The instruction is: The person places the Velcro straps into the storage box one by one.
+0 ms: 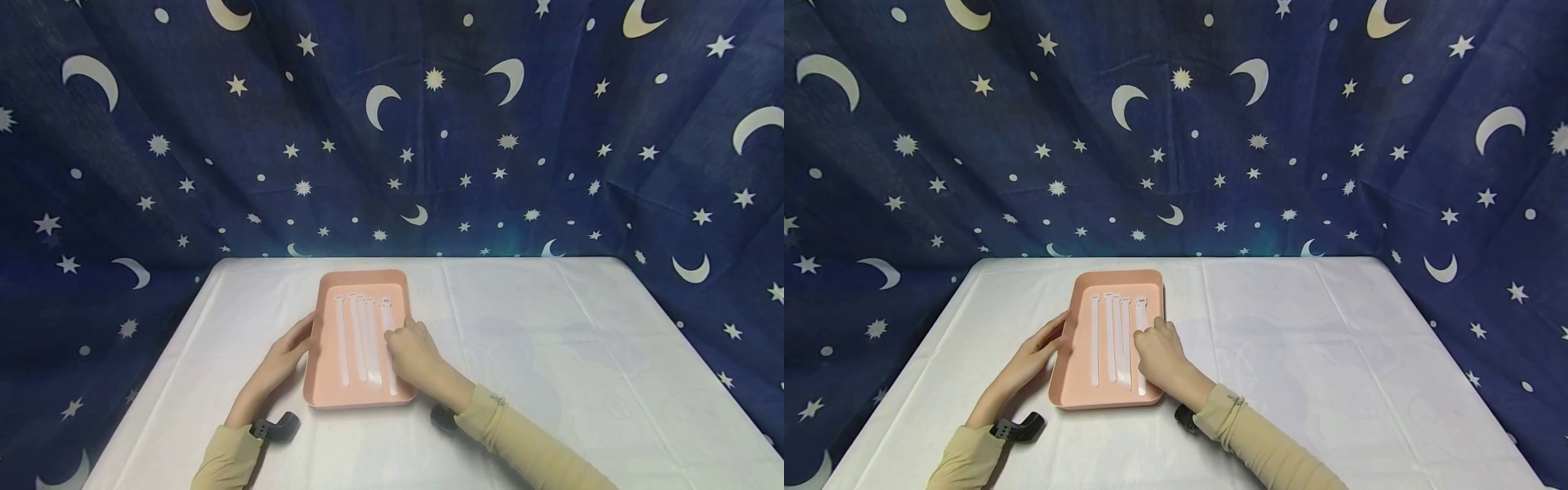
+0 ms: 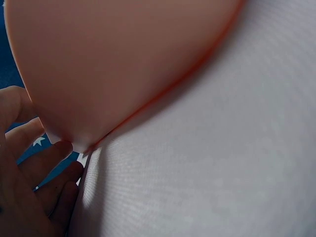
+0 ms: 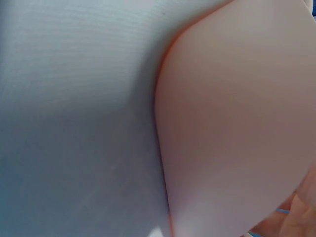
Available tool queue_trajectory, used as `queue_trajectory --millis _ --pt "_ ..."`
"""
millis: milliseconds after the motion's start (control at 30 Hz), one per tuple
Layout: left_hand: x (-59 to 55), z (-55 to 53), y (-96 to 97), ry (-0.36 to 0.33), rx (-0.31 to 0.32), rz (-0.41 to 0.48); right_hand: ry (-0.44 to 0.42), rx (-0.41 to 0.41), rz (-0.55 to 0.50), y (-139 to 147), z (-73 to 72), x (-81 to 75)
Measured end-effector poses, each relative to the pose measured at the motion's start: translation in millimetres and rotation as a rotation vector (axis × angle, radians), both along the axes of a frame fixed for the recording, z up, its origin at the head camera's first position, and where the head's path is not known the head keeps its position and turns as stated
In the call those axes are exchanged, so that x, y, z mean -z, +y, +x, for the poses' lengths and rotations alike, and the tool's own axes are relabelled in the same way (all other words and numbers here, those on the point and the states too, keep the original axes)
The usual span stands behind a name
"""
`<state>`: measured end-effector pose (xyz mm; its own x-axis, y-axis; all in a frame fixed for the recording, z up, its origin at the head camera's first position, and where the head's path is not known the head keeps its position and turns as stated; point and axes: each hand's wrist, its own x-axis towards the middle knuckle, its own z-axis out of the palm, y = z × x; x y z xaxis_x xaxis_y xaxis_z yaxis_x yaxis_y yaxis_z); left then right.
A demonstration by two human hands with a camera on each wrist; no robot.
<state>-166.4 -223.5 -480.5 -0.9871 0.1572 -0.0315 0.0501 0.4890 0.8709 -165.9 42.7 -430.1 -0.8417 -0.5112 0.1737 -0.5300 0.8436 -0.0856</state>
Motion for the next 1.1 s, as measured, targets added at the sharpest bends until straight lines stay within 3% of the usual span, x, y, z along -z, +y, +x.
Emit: queue_trajectory --millis 133,367,700,933,1100 --pt "-1.2 0.1 0.5 -0.003 -0.002 -0.014 0.01 -0.005 -0.015 3 -0.9 -1.8" --pt "-3.6 -0.4 -0.2 -0.007 0.015 -0.003 -0.058 0.047 -0.181 12 -0.8 -12.8" --pt "-2.9 -1.0 0.4 -0.037 -0.004 -0.013 -0.01 0.052 -0.317 34 -0.5 -13.5" --pt "-9.7 -1.5 -5.6 0.024 -0.003 -0.004 -0.015 0.087 -0.39 56 4.2 -14.5" --pt "-18.5 1.0 -12.4 0.066 -0.013 -0.067 0.017 0.104 -0.407 74 3.3 -13.6"
